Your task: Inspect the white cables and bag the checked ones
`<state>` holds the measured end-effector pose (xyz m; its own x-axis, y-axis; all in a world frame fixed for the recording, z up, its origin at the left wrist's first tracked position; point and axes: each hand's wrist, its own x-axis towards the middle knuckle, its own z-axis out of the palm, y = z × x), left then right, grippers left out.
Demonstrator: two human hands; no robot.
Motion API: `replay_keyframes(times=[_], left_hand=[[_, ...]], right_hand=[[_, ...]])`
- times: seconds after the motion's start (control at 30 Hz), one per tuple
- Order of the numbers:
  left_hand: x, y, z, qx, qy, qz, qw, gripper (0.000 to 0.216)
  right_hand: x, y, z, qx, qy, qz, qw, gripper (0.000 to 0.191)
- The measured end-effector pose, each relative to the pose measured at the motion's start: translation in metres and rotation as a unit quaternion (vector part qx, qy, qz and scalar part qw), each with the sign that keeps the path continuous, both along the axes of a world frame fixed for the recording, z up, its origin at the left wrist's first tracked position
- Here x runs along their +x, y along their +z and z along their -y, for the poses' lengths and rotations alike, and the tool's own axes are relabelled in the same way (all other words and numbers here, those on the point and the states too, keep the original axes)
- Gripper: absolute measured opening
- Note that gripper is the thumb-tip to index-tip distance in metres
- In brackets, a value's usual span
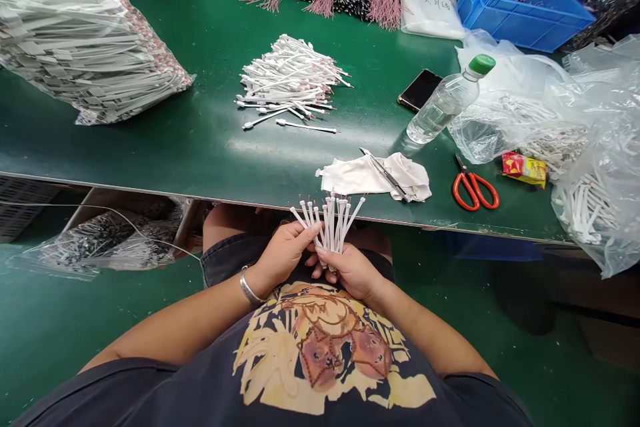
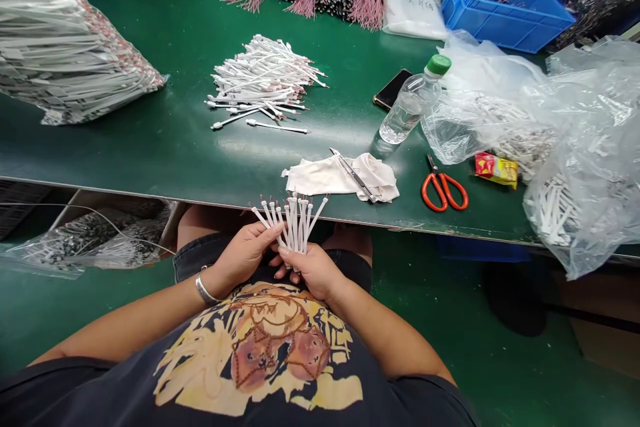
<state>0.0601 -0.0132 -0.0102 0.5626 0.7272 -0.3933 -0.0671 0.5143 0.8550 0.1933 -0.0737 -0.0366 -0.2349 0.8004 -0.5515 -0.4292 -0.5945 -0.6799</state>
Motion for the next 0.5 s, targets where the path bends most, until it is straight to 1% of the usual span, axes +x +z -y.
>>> replay_keyframes(times=[0.33,0.5], left_hand=[[-0.0006,-0.0019,0.0002,0.0,0.001,0.008,1.0,0.032],[0.0006,-0.0039,-0.0007,-0.001,0.004,-0.007,1.0,0.029]], right_hand=[[-0.0004,0.0013,-0.0013,0.001,0.0,-0.003,1.0,0.039],[-0.0018,0.0018,-0.0026,0.0,0.0,-0.002,1.0,0.037]])
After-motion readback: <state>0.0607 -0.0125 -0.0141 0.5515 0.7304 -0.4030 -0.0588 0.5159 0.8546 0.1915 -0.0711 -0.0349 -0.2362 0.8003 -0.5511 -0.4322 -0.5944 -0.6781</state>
